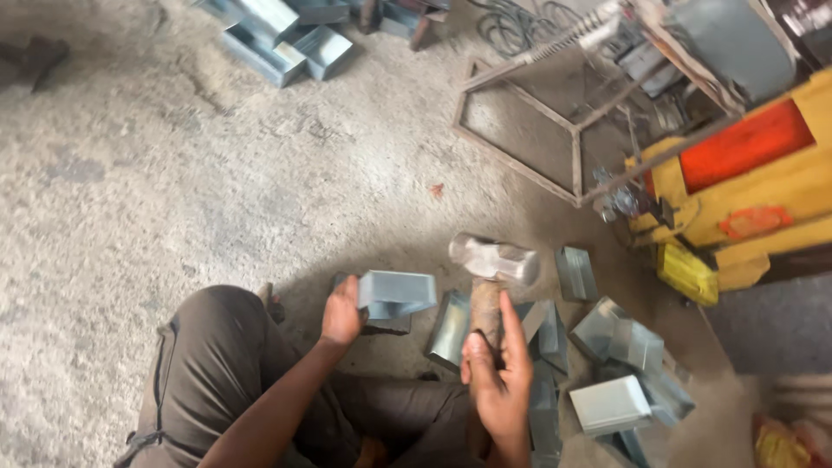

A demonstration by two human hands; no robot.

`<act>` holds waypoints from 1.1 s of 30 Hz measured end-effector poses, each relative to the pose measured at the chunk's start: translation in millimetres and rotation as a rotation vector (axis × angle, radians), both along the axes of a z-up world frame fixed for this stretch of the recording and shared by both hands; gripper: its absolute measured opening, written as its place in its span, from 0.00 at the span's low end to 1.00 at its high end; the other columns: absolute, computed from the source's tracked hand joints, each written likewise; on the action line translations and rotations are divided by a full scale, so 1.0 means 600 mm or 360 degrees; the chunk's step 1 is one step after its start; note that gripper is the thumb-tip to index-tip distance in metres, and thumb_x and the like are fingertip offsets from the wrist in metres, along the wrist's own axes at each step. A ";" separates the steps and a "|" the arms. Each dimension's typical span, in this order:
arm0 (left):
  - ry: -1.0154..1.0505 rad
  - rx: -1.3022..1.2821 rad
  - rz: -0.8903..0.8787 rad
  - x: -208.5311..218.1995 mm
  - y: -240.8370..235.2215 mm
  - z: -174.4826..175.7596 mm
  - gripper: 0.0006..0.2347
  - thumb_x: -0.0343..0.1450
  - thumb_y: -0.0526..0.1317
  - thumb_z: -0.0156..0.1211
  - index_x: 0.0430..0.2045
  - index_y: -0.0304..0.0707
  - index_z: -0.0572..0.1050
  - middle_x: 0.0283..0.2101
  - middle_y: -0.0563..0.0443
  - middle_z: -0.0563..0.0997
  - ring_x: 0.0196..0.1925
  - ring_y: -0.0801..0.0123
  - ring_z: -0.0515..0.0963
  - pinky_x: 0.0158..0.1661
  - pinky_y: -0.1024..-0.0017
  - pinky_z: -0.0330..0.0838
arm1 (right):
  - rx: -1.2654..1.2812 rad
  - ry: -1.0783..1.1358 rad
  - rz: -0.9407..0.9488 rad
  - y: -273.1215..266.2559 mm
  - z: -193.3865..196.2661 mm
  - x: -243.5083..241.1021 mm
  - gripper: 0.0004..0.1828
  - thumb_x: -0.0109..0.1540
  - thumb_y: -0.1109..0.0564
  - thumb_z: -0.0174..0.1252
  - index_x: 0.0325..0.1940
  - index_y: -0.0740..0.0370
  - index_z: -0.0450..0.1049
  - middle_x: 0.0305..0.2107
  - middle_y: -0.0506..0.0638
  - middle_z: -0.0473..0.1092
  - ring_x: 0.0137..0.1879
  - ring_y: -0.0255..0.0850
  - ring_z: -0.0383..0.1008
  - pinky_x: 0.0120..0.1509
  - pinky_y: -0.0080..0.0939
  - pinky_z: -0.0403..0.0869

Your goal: The person uses a hammer to shape and fold the edges of small galvanized metal boxes by striking them against a metal block while sitting on the floor.

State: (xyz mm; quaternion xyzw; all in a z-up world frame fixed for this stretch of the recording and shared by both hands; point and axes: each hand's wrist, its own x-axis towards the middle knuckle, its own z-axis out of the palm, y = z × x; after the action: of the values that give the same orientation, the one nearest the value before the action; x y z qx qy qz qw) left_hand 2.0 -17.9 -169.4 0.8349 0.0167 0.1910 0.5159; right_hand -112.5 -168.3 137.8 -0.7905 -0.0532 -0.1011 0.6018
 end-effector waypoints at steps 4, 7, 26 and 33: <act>0.0065 0.0054 -0.0059 -0.003 -0.009 -0.002 0.23 0.54 0.30 0.71 0.41 0.31 0.69 0.39 0.32 0.78 0.44 0.38 0.78 0.45 0.52 0.73 | -0.0021 -0.0277 0.0171 0.020 0.043 0.021 0.38 0.67 0.67 0.49 0.80 0.62 0.46 0.30 0.52 0.72 0.27 0.32 0.67 0.31 0.31 0.70; 0.0017 0.0027 -0.0052 0.007 -0.005 0.013 0.21 0.53 0.29 0.71 0.37 0.33 0.68 0.38 0.35 0.78 0.44 0.40 0.78 0.45 0.53 0.73 | 0.0074 -0.0352 0.0240 0.034 0.036 0.043 0.39 0.70 0.64 0.49 0.83 0.56 0.43 0.31 0.54 0.71 0.29 0.32 0.67 0.33 0.32 0.70; 0.0034 -0.0004 -0.0089 -0.006 -0.008 0.032 0.23 0.51 0.31 0.73 0.38 0.32 0.70 0.44 0.35 0.79 0.49 0.42 0.78 0.49 0.54 0.72 | -0.0944 0.0169 0.0180 0.060 -0.062 0.053 0.34 0.66 0.54 0.56 0.77 0.54 0.57 0.36 0.58 0.77 0.31 0.39 0.76 0.36 0.40 0.73; 0.0046 0.0100 -0.0076 -0.012 -0.009 0.052 0.21 0.53 0.30 0.70 0.38 0.33 0.70 0.42 0.36 0.78 0.49 0.43 0.78 0.49 0.55 0.73 | -0.1109 0.0417 -0.0016 0.025 -0.075 0.024 0.33 0.65 0.51 0.58 0.75 0.53 0.63 0.34 0.59 0.80 0.33 0.43 0.76 0.41 0.42 0.75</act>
State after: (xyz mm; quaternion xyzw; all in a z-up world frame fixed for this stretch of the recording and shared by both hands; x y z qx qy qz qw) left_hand -5.3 -23.1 -138.1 0.8535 -0.0018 0.1669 0.4936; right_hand -98.1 -153.1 92.8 -0.9544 -0.0029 0.0222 0.2978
